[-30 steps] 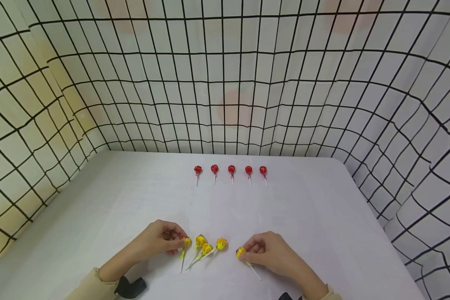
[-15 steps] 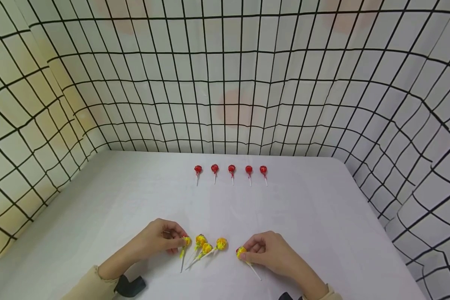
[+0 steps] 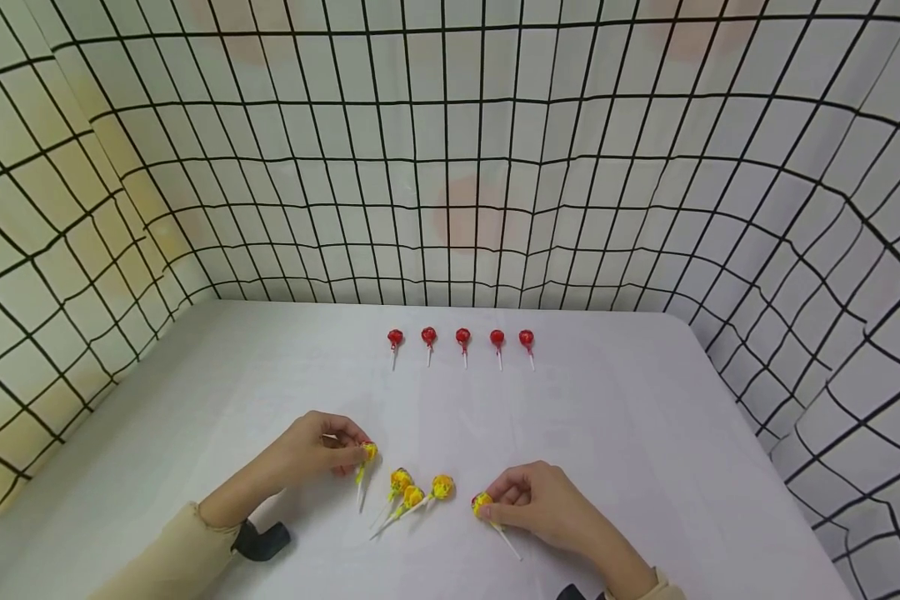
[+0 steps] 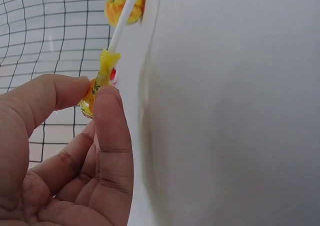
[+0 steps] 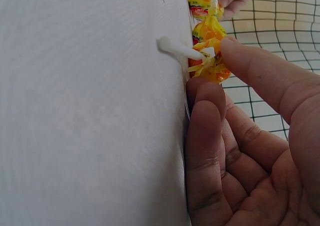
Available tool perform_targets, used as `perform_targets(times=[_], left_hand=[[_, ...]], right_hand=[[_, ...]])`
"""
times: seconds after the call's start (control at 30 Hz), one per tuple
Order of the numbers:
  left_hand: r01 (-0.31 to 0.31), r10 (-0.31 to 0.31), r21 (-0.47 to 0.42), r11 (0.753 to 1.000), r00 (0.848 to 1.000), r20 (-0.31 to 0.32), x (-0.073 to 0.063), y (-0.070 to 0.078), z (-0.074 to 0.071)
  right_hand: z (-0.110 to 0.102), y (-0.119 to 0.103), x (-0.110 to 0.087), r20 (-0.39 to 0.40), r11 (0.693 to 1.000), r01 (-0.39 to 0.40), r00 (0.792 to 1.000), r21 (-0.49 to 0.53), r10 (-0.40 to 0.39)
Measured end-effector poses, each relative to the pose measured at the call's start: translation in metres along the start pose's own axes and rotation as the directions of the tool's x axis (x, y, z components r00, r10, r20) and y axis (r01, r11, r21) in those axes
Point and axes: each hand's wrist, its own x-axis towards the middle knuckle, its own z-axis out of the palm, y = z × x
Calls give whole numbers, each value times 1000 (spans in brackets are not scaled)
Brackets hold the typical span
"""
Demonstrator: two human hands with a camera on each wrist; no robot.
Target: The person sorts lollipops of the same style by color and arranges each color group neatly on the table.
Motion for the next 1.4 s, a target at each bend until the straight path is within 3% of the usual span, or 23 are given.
perform_targets(times=[0.67, 1.0, 1.4], left_hand=[[39, -30, 71, 997, 992, -124, 59, 16, -34], [121, -110, 70, 990, 982, -153, 85, 17, -30], [122, -108, 74, 990, 980, -166, 99, 8, -25]], right_hand=[[-1, -2, 1, 10, 1000, -5, 1000, 7, 5], [-1, -1, 1, 6, 1000, -3, 1000, 15, 3], [-1, -3, 1, 3, 1000, -23, 1000, 13, 23]])
